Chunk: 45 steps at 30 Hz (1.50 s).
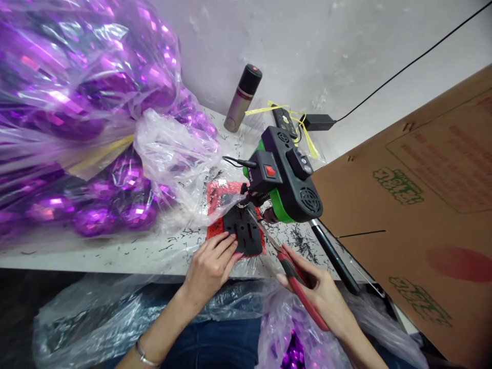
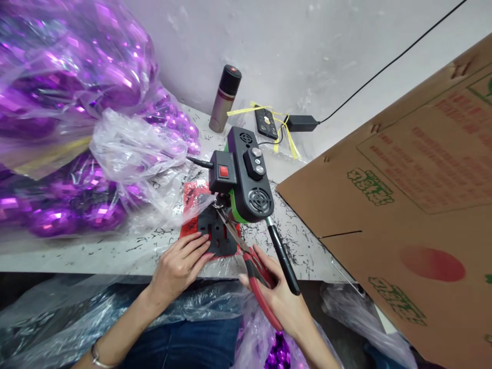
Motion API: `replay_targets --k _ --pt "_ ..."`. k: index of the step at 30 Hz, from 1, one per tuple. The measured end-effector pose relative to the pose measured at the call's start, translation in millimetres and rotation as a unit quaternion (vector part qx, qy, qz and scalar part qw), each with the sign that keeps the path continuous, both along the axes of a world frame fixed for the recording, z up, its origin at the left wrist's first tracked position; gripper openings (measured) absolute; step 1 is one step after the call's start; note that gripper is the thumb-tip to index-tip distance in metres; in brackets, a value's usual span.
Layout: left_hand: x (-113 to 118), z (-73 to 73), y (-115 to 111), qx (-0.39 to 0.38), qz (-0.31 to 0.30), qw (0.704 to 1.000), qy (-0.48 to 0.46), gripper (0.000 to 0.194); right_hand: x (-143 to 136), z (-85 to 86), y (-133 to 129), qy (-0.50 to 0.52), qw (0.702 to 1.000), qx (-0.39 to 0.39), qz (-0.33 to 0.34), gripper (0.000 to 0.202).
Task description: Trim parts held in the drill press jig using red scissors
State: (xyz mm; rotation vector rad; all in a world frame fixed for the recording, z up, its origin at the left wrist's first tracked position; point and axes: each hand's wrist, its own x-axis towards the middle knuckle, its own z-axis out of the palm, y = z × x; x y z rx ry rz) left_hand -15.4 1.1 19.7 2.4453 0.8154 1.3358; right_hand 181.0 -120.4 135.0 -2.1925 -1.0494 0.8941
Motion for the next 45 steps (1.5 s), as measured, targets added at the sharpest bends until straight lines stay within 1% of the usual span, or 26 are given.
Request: replay_targets --k 5,8,12,18,23,27,33,35,38,40,42,45 --pt "0 -0.3 -1 -0.004 0.001 1.0 -0.004 0.018 3 1.4 -3 0.006 1.0 -0.02 -0.003 0.073" --pt "1 -0.8 -1 -0.005 0.0 1.0 -0.003 0.019 2 3.0 -2 0.013 1.0 -0.016 -0.005 0.072" --pt "0 -0.7 -1 -0.003 0.001 1.0 -0.005 0.019 1 1.0 -2 0.021 1.0 -0.007 -0.008 0.07" --pt "0 0.1 -1 -0.002 -0.001 1.0 -0.006 0.018 3 -2.3 -9 -0.005 1.0 -0.011 -0.022 0.072" --pt "-1 0.1 -1 0.001 0.003 1.0 -0.004 0.018 5 -5.4 -8 -0.021 1.0 -0.003 -0.002 0.071" --pt "-1 0.3 0 0.002 0.003 1.0 -0.006 0.017 10 -6.3 -13 -0.045 0.999 -0.005 -0.007 0.069" --pt "-2 2.8 1 0.015 0.009 1.0 0.005 0.017 1 -3.9 -6 -0.055 0.998 -0.006 0.017 0.07" --pt "-2 3.1 1 0.014 0.007 1.0 0.005 0.017 0 -4.9 -8 -0.066 0.998 -0.003 0.01 0.071" --pt "-1 2.5 0 0.006 0.003 1.0 0.005 0.017 1 -6.6 -12 -0.077 0.997 0.027 -0.009 0.071" --pt "-2 1.9 1 0.004 0.002 1.0 0.008 0.017 0 -6.6 -11 -0.075 0.997 0.034 -0.004 0.071" --pt "-2 1.5 1 0.004 0.002 1.0 0.011 0.018 -1 -5.6 -7 -0.083 0.996 0.018 0.012 0.072" --pt "-2 1.5 1 0.007 0.001 1.0 0.006 0.017 -4 -3.5 -5 -0.109 0.994 0.024 0.009 0.072"
